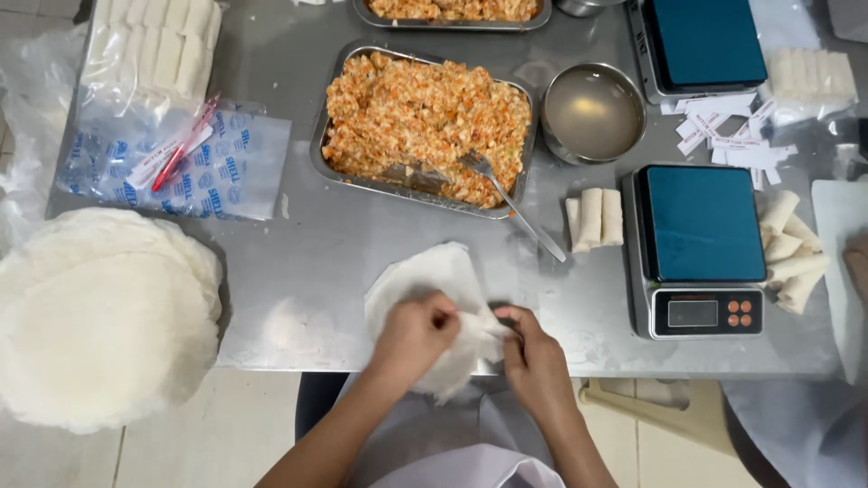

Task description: Assembling spring rolls by placing filling on wrappers and rolling them into cylinders.

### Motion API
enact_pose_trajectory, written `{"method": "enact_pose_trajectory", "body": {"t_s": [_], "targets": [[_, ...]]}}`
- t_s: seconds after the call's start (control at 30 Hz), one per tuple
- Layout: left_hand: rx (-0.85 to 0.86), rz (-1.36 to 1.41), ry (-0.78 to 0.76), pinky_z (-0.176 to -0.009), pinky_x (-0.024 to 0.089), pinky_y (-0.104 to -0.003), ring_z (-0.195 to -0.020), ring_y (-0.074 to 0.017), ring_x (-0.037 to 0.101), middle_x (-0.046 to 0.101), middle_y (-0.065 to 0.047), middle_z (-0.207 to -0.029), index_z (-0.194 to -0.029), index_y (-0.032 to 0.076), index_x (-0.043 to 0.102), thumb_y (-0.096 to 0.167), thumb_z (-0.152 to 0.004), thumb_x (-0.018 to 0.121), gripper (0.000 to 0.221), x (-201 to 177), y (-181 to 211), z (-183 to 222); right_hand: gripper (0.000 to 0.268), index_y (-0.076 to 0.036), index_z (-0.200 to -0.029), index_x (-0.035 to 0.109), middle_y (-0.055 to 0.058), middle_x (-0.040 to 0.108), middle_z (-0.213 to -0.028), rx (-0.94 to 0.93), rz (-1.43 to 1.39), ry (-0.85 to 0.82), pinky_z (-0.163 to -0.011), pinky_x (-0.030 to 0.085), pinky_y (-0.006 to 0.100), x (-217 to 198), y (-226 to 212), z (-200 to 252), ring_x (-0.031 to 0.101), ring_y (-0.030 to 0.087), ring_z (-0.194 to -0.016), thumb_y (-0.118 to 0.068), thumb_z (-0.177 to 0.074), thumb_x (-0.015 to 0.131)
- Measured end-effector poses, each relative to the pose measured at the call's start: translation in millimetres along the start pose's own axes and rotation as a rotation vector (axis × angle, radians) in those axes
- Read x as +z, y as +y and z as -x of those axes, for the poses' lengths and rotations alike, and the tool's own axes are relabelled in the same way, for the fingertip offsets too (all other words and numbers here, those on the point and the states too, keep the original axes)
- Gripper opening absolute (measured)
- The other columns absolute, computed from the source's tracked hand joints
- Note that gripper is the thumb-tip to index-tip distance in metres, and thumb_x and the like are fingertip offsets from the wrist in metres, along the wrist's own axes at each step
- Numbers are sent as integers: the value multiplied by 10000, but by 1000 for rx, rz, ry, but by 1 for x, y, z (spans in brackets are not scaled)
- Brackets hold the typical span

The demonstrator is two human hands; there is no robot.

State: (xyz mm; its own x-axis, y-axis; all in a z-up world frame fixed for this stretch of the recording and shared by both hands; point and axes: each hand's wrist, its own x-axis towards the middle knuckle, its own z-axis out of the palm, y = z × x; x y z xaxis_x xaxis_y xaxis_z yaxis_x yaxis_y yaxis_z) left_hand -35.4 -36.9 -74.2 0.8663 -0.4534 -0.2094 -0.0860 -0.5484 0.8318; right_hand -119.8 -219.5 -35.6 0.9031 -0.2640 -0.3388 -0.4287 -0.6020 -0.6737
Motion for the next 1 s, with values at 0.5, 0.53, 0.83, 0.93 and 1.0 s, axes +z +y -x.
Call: {"method": "enact_pose_trajectory", "body": {"t_s": [0.5,0.53,0.83,0.93,1.0], "targets": [[260,-394,-41,-747,531,-477,-1070,-319,628,730,-104,-1057,-1223,110,622,275,-923,668,346,23,31,3,499,-189,-1359,691,-5,545,-729,197,-319,-53,-666,685,270,-14,-5,-10,513,83,-643,-152,-870,780],[260,-367,-32,-739,516,-475,-981,-320,643,720,-98,-963,-1083,124,652,233,-886,654,226,25,24,1,443,-161,-1330,717,-8,604,-757,194,-349,-89,-657,583,255,-17,-2,-8,539,90,-648,-115,-891,757],[200,-69,-21,-716,498,-473,-827,-337,668,701,-89,-911,-940,82,586,123,-891,526,87,19,25,5,260,-138,-1132,678,-7,767,-930,30,-264,-54,-684,474,269,-7,4,2,601,115,-705,-149,-873,654],[-22,124,-124,-619,522,-418,-690,-305,681,656,-117,-878,-1046,92,476,265,-954,531,203,-1,51,10,292,-118,-1199,599,29,746,-931,88,-574,-98,-642,460,251,8,14,-4,583,102,-728,-98,-922,687],[-193,312,-191,-590,593,-341,-625,-248,738,677,-119,-938,-1232,114,478,362,-968,531,367,-8,66,18,299,-100,-1197,588,65,712,-939,35,-730,-94,-613,456,255,13,13,-2,595,119,-740,27,-931,633]]}}
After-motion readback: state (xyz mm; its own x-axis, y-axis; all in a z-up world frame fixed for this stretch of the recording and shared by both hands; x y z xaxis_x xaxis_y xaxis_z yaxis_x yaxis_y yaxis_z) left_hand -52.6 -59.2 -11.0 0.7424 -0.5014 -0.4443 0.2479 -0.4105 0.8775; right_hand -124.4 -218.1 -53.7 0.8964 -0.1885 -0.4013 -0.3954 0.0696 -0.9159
